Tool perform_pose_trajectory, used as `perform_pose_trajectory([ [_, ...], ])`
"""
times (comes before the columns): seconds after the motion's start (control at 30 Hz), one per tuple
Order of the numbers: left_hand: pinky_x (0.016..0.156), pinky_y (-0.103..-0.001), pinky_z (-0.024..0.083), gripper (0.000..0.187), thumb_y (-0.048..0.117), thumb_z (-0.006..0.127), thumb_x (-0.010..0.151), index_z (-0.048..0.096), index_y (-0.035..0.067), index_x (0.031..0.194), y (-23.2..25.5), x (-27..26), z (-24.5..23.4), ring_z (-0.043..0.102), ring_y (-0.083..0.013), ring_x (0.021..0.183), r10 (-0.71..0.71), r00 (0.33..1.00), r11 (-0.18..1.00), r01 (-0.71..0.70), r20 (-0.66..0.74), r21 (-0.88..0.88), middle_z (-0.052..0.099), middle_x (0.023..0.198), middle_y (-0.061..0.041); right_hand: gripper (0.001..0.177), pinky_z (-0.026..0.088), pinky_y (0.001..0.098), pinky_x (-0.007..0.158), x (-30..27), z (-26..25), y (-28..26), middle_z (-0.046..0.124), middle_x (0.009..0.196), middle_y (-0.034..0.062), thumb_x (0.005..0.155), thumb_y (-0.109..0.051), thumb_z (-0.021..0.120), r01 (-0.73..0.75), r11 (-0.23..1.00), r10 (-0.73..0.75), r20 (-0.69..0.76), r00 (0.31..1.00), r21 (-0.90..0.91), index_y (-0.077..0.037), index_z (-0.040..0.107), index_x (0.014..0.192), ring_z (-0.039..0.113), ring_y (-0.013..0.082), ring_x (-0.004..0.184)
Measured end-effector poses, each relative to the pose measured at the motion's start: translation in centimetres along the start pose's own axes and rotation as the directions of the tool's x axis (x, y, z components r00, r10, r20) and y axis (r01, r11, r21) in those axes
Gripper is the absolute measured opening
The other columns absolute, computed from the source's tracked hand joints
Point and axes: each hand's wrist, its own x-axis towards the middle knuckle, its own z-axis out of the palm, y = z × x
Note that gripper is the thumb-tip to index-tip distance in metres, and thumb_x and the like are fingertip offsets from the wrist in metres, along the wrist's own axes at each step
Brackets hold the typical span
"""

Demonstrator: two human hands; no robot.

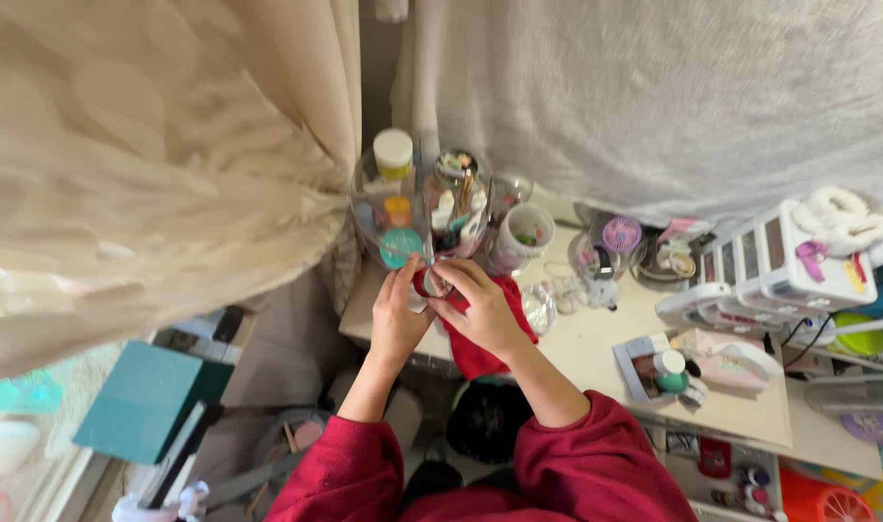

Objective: The person cleans a vanity surface with a red cloth and spray, then organizes various cosmetic items including jars, tubes, and bottles. They wipe containers and place them into a rotating organizer and a white shelf unit.

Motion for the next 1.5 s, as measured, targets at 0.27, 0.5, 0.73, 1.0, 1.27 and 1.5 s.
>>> perform_pose_trajectory([
  [0.27,0.102,-0.047,0.049,0.078,0.016,0.088,0.076,0.052,0.004,0.145,-4.0,14.1,0.1,0.055,-0.0415,0.127,0.121,0.991,0.966,-0.13,0.055,0.225,0.056,0.141,-0.022,0.046,0.062,0.0318,0.08,13.0,-3.7,5.7,0.068,0.109,0.013,0.082,-0.004,0.08,-0.187,0.977,0.189,0.008,0.982,-0.101,-0.003,0.065,0.126,0.077,0.0244,0.09],
  [0.5,0.101,-0.044,0.049,0.081,0.022,0.088,0.073,0.051,-0.003,0.141,-10.3,20.9,2.7,0.054,-0.0399,0.127,-0.093,0.992,0.962,0.068,0.085,0.265,0.054,0.138,-0.023,0.043,0.062,0.0349,0.081,19.9,-1.4,13.0,0.064,0.116,0.0159,0.078,0.0,0.078,-0.154,0.987,0.16,0.126,0.979,-0.051,-0.002,0.066,0.12,0.076,0.0276,0.096],
  [0.73,0.1,-0.045,0.05,0.085,0.024,0.09,0.068,0.052,-0.001,0.14,-11.9,21.7,3.4,0.058,-0.0417,0.121,-0.273,0.952,0.933,0.228,0.135,0.278,0.059,0.129,-0.026,0.045,0.06,0.0366,0.084,22.4,0.9,16.1,0.068,0.114,0.0139,0.076,-0.003,0.08,-0.136,0.971,0.193,0.311,0.931,-0.196,-0.004,0.068,0.119,0.076,0.0277,0.097],
  [1.0,0.102,-0.047,0.049,0.077,0.017,0.083,0.075,0.051,0.0,0.143,-13.8,20.1,3.4,0.056,-0.0441,0.124,-0.256,0.964,0.944,0.231,0.078,0.236,0.058,0.133,-0.027,0.037,0.061,0.0371,0.082,23.3,2.3,18.0,0.069,0.107,0.015,0.078,-0.008,0.081,-0.066,0.978,0.147,0.42,0.895,-0.2,-0.003,0.07,0.112,0.074,0.0294,0.091],
  [1.27,0.1,-0.048,0.049,0.077,0.014,0.082,0.073,0.05,0.0,0.141,-13.8,18.9,2.6,0.057,-0.0436,0.122,-0.237,0.97,0.952,0.22,0.057,0.211,0.059,0.133,-0.025,0.03,0.055,0.0419,0.085,23.1,5.3,17.2,0.068,0.105,0.0147,0.08,-0.018,0.083,-0.059,0.932,0.222,0.434,0.873,-0.358,-0.004,0.07,0.103,0.069,0.0348,0.096],
  [1.5,0.1,-0.048,0.049,0.076,0.015,0.084,0.072,0.052,-0.001,0.139,-11.9,17.4,1.0,0.058,-0.0439,0.122,-0.138,0.989,0.956,0.119,0.053,0.27,0.06,0.13,-0.025,0.045,0.056,0.0405,0.09,21.4,3.7,16.4,0.068,0.121,0.0112,0.075,-0.007,0.08,0.033,0.944,0.085,0.34,0.937,-0.328,-0.01,0.071,0.119,0.068,0.0347,0.105],
])
